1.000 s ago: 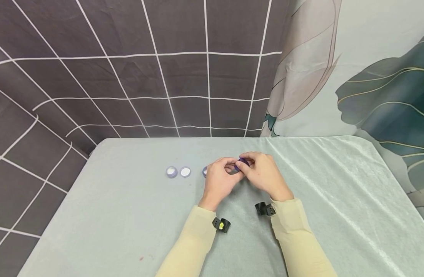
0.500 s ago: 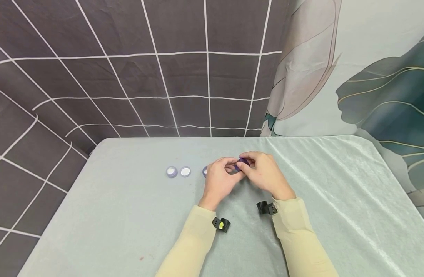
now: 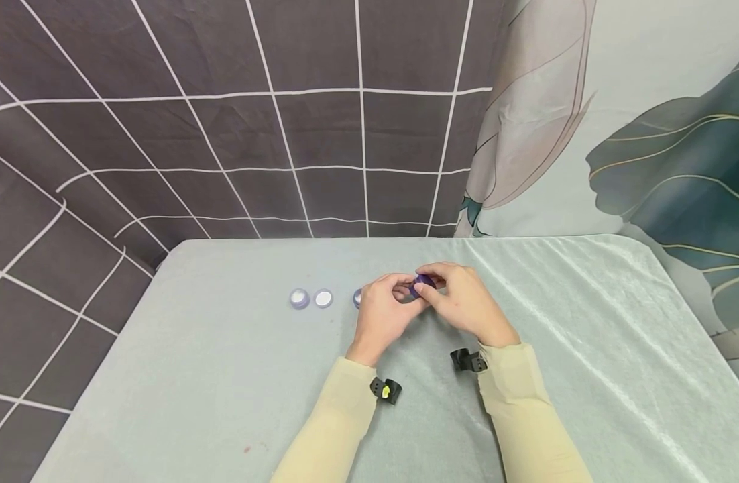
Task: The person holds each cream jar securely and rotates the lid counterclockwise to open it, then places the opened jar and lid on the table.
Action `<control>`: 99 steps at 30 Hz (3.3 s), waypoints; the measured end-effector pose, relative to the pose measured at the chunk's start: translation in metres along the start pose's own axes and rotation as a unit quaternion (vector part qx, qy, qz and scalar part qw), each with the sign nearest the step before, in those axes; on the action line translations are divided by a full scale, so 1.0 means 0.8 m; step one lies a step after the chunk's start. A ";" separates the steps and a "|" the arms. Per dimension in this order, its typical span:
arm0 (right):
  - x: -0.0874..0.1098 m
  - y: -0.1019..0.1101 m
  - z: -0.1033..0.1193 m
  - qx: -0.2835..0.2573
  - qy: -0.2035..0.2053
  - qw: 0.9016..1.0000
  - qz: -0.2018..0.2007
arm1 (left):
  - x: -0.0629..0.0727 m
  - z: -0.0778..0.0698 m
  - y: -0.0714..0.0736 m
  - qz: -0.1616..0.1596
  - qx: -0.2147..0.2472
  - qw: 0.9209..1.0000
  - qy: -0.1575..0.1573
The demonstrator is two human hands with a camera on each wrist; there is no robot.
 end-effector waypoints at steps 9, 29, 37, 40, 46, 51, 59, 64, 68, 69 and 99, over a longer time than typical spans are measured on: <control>0.000 0.001 -0.004 -0.009 0.006 1.000 0.009 | -0.001 0.001 -0.001 0.002 0.002 1.000 0.000; 0.001 0.001 -0.003 -0.008 0.015 1.000 0.015 | 0.001 0.002 -0.002 -0.002 -0.005 1.000 -0.018; 0.002 0.001 -0.003 -0.019 0.003 1.000 0.006 | -0.001 0.002 -0.001 -0.003 -0.012 1.000 -0.010; 0.002 0.000 -0.002 -0.018 -0.008 1.000 -0.005 | -0.001 0.003 -0.001 -0.007 -0.011 1.000 -0.010; 0.000 -0.004 0.001 -0.005 -0.042 0.999 -0.034 | -0.001 0.003 -0.002 -0.011 -0.013 1.000 -0.010; -0.002 -0.009 0.005 0.002 -0.065 0.996 -0.058 | 0.000 0.003 -0.001 -0.015 -0.022 1.000 -0.012; -0.001 -0.017 0.010 0.009 -0.090 0.991 -0.094 | 0.001 0.003 0.001 -0.011 -0.020 1.000 -0.002; -0.001 -0.020 0.009 0.018 -0.098 0.989 -0.106 | 0.001 0.004 0.000 -0.012 -0.025 1.000 -0.003; -0.002 -0.022 0.009 0.022 -0.099 0.989 -0.111 | 0.000 0.004 0.000 -0.014 -0.030 0.999 -0.003; -0.002 -0.023 0.010 0.022 -0.099 0.989 -0.112 | 0.000 0.004 0.000 -0.014 -0.031 0.999 -0.004; -0.002 -0.019 0.014 0.020 -0.087 0.991 -0.096 | -0.003 0.007 -0.002 -0.010 -0.019 1.000 -0.006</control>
Point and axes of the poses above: each hand's wrist, its own x-axis away from the middle knuckle, its own y-axis out of the back of the hand, z = x × y, the point moved 2 cm from there along -x, towards the middle knuckle, and after that the axes turned 9 degrees about z, right-handed, at the moved point
